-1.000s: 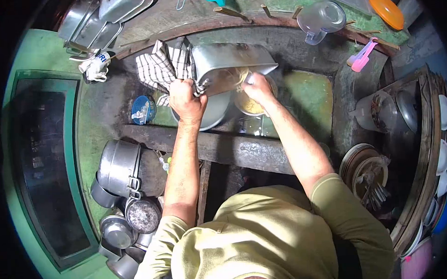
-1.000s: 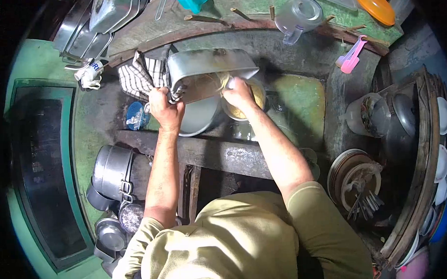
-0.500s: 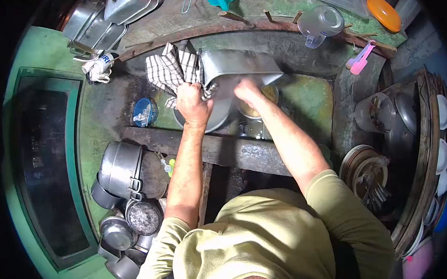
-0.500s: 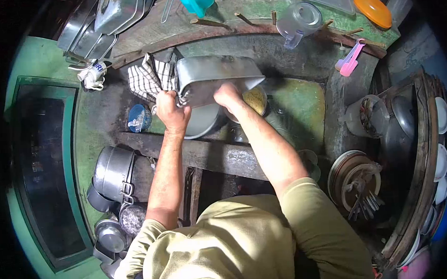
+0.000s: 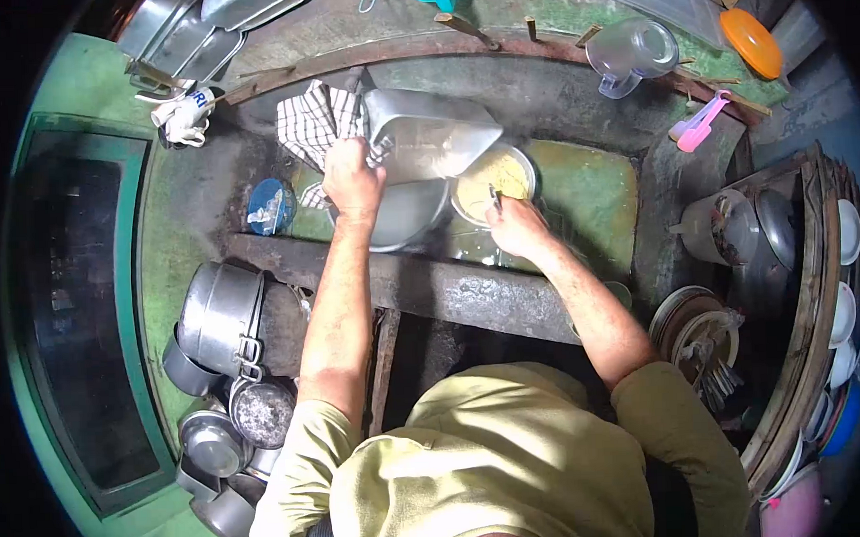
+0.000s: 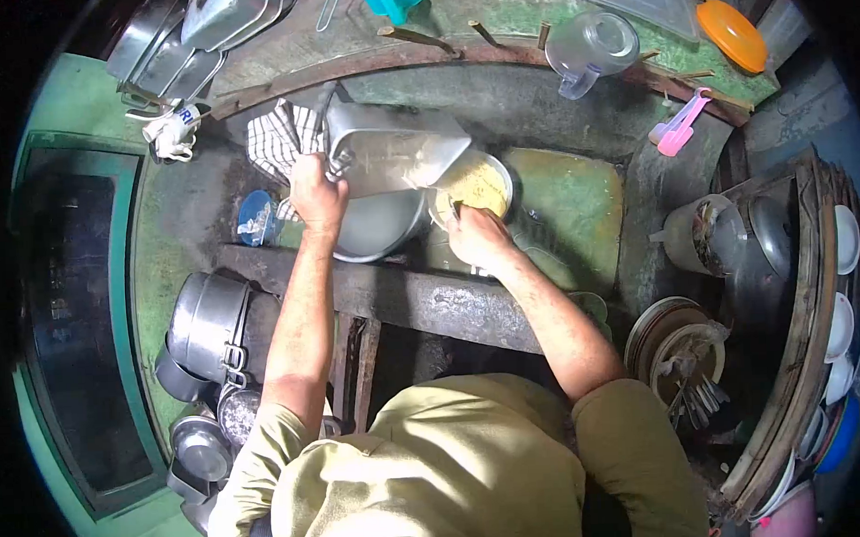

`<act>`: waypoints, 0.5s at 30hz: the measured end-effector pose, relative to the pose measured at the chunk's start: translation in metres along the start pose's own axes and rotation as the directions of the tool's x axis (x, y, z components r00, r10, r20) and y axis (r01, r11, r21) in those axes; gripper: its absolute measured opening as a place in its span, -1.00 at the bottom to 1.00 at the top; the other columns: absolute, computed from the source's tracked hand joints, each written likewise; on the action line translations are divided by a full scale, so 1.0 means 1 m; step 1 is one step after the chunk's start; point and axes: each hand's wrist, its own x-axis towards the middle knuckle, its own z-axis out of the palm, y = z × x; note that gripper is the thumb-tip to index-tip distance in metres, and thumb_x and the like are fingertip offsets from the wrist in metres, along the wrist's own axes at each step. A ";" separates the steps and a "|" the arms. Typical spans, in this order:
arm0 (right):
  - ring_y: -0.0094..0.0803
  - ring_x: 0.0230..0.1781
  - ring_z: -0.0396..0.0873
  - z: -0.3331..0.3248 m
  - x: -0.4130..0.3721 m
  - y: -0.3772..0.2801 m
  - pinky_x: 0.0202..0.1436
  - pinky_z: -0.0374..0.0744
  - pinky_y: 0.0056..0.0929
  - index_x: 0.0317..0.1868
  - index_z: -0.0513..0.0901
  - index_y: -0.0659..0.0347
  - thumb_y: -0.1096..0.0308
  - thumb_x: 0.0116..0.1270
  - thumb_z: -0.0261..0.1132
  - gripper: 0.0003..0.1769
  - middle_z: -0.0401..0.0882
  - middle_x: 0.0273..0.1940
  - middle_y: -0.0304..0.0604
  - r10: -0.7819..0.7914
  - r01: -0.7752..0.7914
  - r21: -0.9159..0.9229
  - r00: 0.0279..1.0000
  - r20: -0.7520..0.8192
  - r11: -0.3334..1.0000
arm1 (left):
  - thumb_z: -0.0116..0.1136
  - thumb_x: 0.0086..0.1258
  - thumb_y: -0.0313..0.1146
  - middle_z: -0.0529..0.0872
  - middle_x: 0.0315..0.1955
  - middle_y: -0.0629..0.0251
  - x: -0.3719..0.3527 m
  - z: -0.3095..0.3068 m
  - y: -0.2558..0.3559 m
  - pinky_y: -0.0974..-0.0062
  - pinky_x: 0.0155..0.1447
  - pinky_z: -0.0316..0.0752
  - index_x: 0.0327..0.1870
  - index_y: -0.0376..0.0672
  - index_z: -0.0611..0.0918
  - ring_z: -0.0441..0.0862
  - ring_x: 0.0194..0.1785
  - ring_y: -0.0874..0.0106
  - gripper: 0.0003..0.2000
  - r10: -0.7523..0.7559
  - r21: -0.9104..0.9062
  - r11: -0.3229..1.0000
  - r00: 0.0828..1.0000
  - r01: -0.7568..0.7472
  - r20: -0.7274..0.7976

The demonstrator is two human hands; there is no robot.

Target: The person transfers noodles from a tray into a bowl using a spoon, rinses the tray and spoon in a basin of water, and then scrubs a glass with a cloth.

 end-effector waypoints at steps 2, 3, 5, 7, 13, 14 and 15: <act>0.09 -0.12 0.63 -0.010 -0.006 0.004 0.02 0.58 -0.06 -0.04 0.50 0.42 0.20 0.44 -0.01 -0.61 0.62 -0.16 0.22 -0.043 0.045 -0.031 0.998 0.051 0.999 | 0.27 -0.26 -0.51 0.49 -0.37 0.18 -0.001 0.002 -0.009 0.22 -0.10 0.42 -0.27 -0.14 0.50 0.49 -0.21 0.12 -0.61 -0.054 0.018 0.998 0.998 0.053 0.012; 0.08 -0.12 0.63 -0.011 -0.001 0.008 0.04 0.58 -0.06 0.00 0.48 0.43 0.21 0.44 -0.01 -0.60 0.62 -0.13 0.23 0.046 -0.043 -0.020 0.990 0.132 0.999 | 0.27 -0.26 -0.51 0.49 -0.37 0.18 -0.003 0.001 -0.011 0.22 -0.10 0.42 -0.27 -0.14 0.50 0.49 -0.21 0.12 -0.61 -0.060 0.023 0.998 0.998 0.060 0.010; 0.06 -0.10 0.62 -0.008 0.022 0.025 0.07 0.56 -0.08 0.03 0.50 0.41 0.22 0.44 0.00 -0.60 0.61 -0.13 0.24 0.030 -0.009 -0.123 0.984 0.174 0.992 | 0.20 -0.21 -0.51 0.49 -0.39 0.09 -0.010 -0.006 -0.014 0.18 -0.12 0.41 -0.27 -0.22 0.49 0.49 -0.23 0.05 -0.64 -0.063 -0.069 0.996 0.997 0.060 -0.043; 0.03 -0.09 0.63 0.007 0.064 0.055 0.03 0.56 -0.12 -0.07 0.57 0.40 0.19 0.43 0.03 -0.61 0.63 -0.17 0.23 -0.036 0.051 -0.101 0.988 0.148 0.994 | 0.20 -0.20 -0.50 0.49 -0.39 0.09 -0.017 -0.012 -0.015 0.18 -0.12 0.40 -0.27 -0.23 0.49 0.48 -0.24 0.04 -0.65 -0.098 -0.064 0.994 0.992 0.093 -0.085; -0.09 -0.10 0.65 0.002 0.124 0.057 -0.01 0.57 -0.20 -0.11 0.61 0.40 0.25 0.30 0.16 -0.65 0.66 -0.18 0.13 0.166 -0.155 -0.065 0.956 0.241 0.986 | 0.17 -0.19 -0.48 0.48 -0.38 0.08 -0.039 -0.036 -0.027 0.18 -0.10 0.40 -0.24 -0.28 0.48 0.49 -0.22 0.02 -0.63 -0.283 -0.062 0.959 0.933 0.277 -0.220; -0.10 -0.08 0.64 0.006 0.131 0.058 -0.01 0.58 -0.22 -0.09 0.62 0.39 0.29 0.25 0.20 -0.66 0.67 -0.15 0.11 0.366 -0.285 -0.256 0.853 0.371 0.924 | 0.17 -0.19 -0.48 0.48 -0.38 0.08 -0.042 -0.040 -0.027 0.18 -0.10 0.40 -0.24 -0.28 0.48 0.49 -0.22 0.02 -0.63 -0.289 -0.055 0.957 0.932 0.284 -0.220; -0.11 -0.05 0.64 0.017 0.139 0.071 0.00 0.58 -0.25 -0.08 0.63 0.40 0.32 0.19 0.22 -0.65 0.66 -0.12 0.13 0.259 -0.086 -0.445 0.902 0.345 0.892 | 0.16 -0.18 -0.48 0.49 -0.37 0.07 -0.043 -0.043 -0.026 0.18 -0.09 0.41 -0.24 -0.28 0.48 0.49 -0.22 0.02 -0.64 -0.320 -0.083 0.947 0.922 0.309 -0.219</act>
